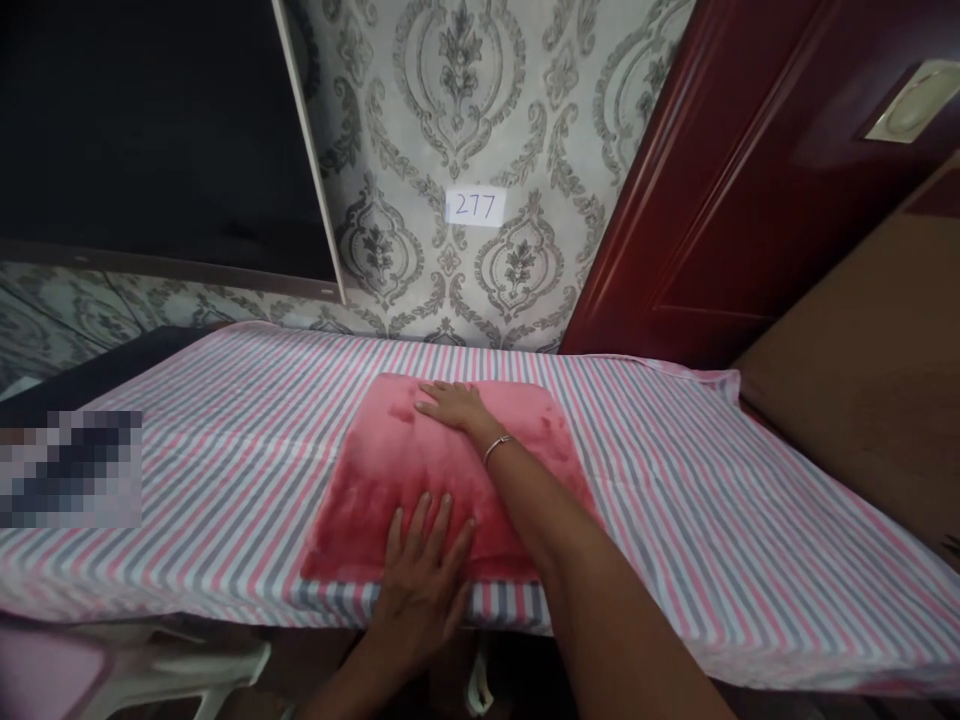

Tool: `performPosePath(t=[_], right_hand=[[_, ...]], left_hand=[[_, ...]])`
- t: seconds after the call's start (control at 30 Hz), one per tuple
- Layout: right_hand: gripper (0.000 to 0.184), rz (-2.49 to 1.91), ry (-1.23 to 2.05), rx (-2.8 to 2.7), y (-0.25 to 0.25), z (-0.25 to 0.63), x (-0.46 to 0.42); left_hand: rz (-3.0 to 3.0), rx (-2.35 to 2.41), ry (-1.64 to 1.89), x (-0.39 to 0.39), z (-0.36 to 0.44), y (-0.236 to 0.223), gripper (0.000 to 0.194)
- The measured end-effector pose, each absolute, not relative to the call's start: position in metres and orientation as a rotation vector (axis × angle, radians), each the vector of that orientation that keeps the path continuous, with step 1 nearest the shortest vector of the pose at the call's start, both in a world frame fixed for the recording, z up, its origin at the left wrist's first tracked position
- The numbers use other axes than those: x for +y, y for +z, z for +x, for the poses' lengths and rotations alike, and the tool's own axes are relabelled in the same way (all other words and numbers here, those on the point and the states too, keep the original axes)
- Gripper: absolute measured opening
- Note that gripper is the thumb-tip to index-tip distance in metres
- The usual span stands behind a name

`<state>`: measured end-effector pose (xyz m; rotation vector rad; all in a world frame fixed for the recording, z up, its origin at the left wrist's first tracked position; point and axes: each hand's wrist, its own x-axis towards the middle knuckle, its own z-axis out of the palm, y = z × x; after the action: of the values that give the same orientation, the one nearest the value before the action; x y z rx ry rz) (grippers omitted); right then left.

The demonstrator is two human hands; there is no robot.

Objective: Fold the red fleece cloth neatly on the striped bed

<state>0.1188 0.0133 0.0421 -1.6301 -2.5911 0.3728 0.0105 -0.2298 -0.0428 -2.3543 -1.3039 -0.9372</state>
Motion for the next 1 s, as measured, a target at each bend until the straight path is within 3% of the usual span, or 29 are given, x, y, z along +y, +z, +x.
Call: performPosePath(t=[0.4,0.67,0.83,1.0], right_hand=[[0.063,-1.636,0.346,-2.519,0.063,0.118,0.000],[0.057,-1.619,0.211,-2.416,0.084,0.184,-0.067],[0.054,-1.715,0.216,-2.450,0.073,0.218,-0.093],[0.063,-1.823,0.205,-2.472,0.053,0.228,-0.079]], left_hand=[[-2.351,-1.280,-1.020,-0.224,0.009,-0.046,0.065],[-2.324,-1.311,-1.046,-0.224,0.018,-0.029,0.060],[-2.563,-1.189,-0.871,-0.219,0.067,-0.003,0.056],[-2.597,-1.185,-0.719,-0.216,0.093,-0.021,0.064]])
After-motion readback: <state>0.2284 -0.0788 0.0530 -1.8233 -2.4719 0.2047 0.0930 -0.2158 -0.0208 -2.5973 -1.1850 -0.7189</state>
